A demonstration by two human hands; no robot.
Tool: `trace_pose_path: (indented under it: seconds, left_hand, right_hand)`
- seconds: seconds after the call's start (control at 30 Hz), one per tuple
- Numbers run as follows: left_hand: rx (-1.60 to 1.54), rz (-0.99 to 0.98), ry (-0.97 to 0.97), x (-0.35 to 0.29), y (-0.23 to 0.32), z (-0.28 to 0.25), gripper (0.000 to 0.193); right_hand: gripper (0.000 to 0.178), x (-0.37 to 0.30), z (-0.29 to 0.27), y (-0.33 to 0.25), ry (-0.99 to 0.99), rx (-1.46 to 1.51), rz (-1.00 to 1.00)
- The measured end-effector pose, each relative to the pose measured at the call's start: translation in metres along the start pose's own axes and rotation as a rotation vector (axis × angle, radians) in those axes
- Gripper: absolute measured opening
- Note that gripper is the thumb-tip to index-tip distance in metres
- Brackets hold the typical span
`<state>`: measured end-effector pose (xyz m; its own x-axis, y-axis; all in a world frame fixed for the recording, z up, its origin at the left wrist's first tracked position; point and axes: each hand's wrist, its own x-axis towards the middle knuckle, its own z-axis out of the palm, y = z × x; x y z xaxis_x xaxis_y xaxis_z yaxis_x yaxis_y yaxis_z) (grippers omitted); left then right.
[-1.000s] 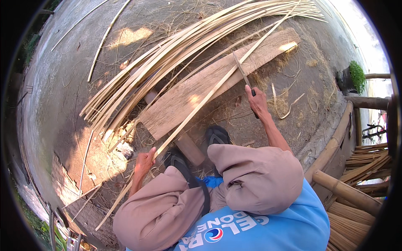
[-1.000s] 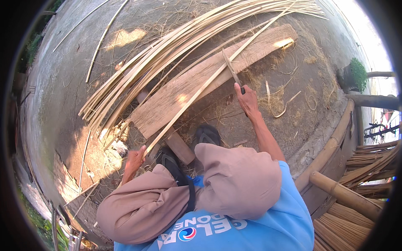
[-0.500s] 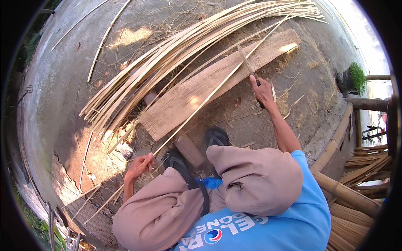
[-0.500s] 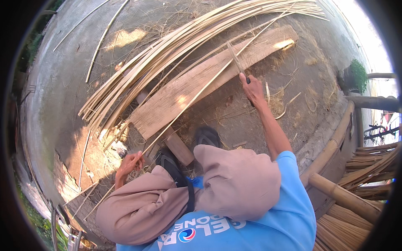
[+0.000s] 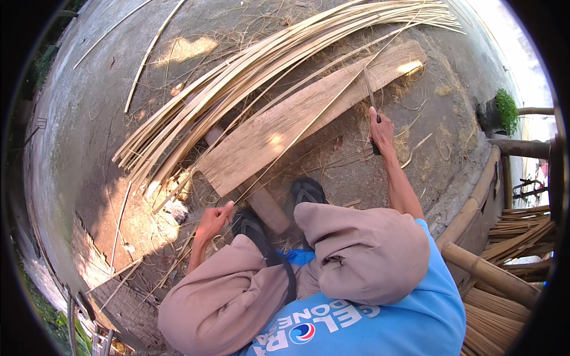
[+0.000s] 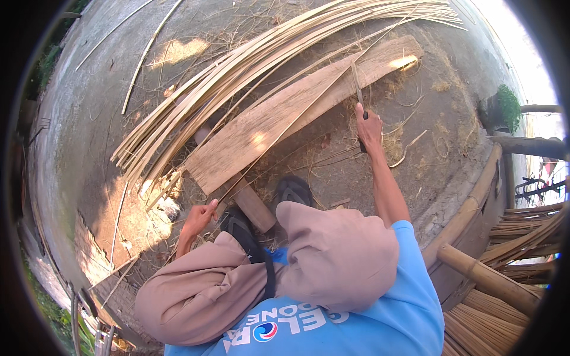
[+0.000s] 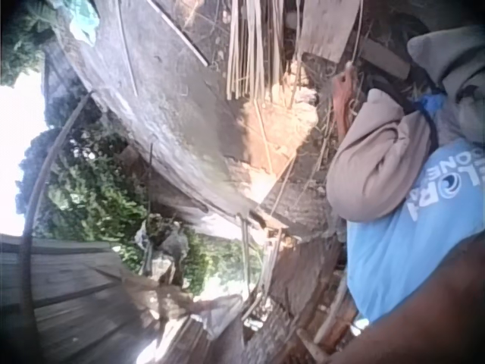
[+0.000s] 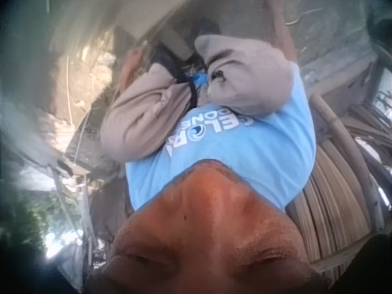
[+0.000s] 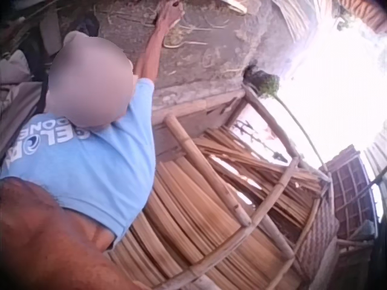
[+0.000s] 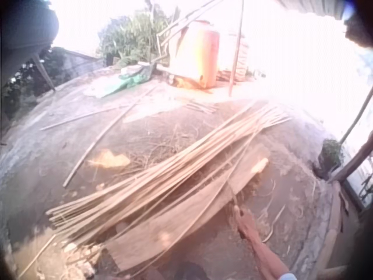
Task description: The person sits on the ground and uses a knife to split long bamboo strips into thinner pieces. They repeatedly position each strip on a wooden plank and draw the knife along its length to separate it.
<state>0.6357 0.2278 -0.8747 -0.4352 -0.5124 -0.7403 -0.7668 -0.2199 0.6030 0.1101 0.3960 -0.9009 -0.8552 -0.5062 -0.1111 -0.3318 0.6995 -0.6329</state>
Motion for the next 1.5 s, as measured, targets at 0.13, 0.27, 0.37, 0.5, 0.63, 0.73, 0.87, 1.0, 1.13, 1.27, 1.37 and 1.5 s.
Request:
trace_pose_path:
  seconds: [0.13,0.27,0.37,0.5,0.63,0.73,0.87,1.0,1.13,1.27,1.37,1.5]
  left_hand:
    - [0.134,0.146,0.132,-0.006,-0.028,0.021,0.064]
    - [0.310,0.272,0.413,-0.013,-0.044,0.041,0.058]
    - [0.409,0.304,0.515,-0.013,-0.048,0.051,0.053]
    - [0.471,0.310,0.625,-0.003,-0.049,0.065,0.050]
    - [0.459,0.300,0.577,-0.011,-0.051,0.047,0.049]
    - [0.348,0.192,0.460,-0.043,-0.076,0.005,0.053]
    - [0.321,0.181,0.408,-0.075,-0.095,-0.023,0.058]
    - [0.391,0.151,0.426,-0.072,-0.111,-0.020,0.058]
    - [0.409,0.034,0.435,-0.106,-0.147,-0.031,0.058]
    - [0.275,-0.104,0.358,-0.107,-0.154,-0.045,0.045]
    - [0.052,0.140,0.480,-0.080,-0.127,-0.019,0.032]
    - [0.211,0.514,0.585,-0.036,-0.031,0.040,0.031]
  right_hand:
    - [0.062,-0.070,0.044,-0.044,-0.225,0.049,-0.186]
    - [0.052,-0.205,0.061,-0.085,-0.581,-0.061,-0.546]
    - [0.054,-0.187,0.055,-0.060,-0.400,-0.019,-0.524]
    - [0.056,-0.095,0.029,-0.055,-0.336,-0.110,-0.250]
    - [0.057,-0.142,0.041,-0.064,-0.443,-0.058,-0.418]
    - [0.059,-0.150,0.038,-0.054,-0.455,-0.088,-0.459]
    - [0.064,-0.042,0.013,-0.036,-0.238,-0.084,-0.113]
    - [0.065,-0.052,0.026,-0.066,-0.335,-0.150,-0.316]
    - [0.067,-0.047,0.029,-0.064,-0.404,-0.202,-0.356]
    - [0.069,0.082,-0.037,-0.003,0.014,-0.061,0.039]
    - [0.069,0.073,-0.028,-0.023,-0.015,0.010,0.024]
    - [0.061,-0.049,0.050,-0.059,-0.281,0.173,-0.091]
